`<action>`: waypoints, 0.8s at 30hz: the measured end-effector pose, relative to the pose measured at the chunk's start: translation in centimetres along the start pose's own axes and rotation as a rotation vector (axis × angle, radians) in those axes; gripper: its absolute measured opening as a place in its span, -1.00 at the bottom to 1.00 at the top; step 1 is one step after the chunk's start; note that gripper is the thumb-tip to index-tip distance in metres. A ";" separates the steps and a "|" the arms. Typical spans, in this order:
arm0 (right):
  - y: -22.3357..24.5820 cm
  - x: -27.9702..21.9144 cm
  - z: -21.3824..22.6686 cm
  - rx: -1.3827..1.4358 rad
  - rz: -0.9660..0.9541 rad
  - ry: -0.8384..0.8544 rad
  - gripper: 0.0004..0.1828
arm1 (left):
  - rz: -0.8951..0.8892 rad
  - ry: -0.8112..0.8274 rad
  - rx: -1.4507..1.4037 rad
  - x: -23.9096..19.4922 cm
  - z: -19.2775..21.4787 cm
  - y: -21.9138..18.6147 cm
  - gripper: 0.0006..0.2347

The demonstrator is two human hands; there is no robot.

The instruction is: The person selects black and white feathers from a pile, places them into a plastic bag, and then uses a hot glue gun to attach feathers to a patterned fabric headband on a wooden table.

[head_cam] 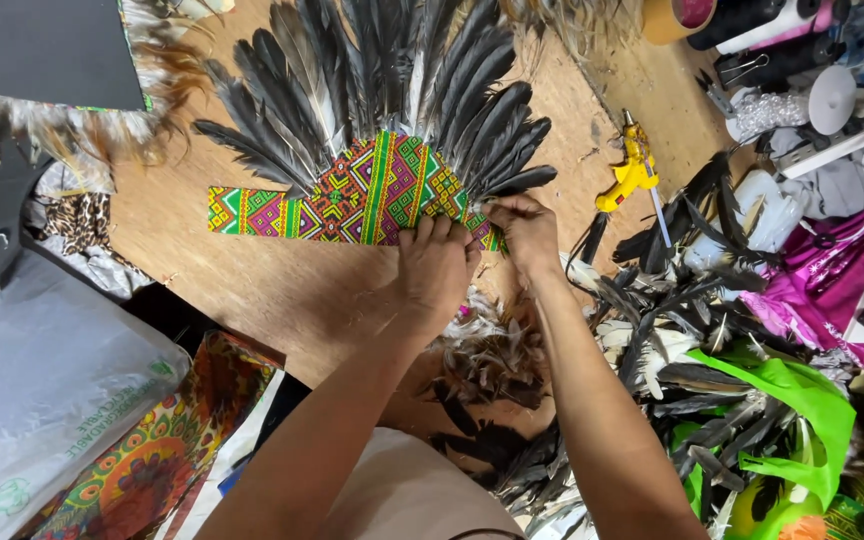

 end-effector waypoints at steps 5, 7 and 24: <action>-3.9 4.1 -0.1 -0.185 0.121 -0.071 -0.84 | -0.242 -0.116 0.051 -1.1 1.2 0.7 -0.84; -3.7 4.3 0.0 -0.224 0.150 -0.093 -0.84 | -0.272 -0.114 0.082 -1.0 1.7 0.6 -0.86; -1.8 2.6 -0.2 -0.249 0.151 -0.117 -0.88 | -0.381 -0.140 0.296 -0.8 2.9 0.0 -0.83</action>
Point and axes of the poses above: each hand's wrist, its own x-axis towards the middle knuckle, its own z-axis out of the back of the hand, y = z × x, the point moved 2 cm from there along x, towards the middle knuckle, and after that the axes turned 11 degrees about -z, right-handed, at the moved point
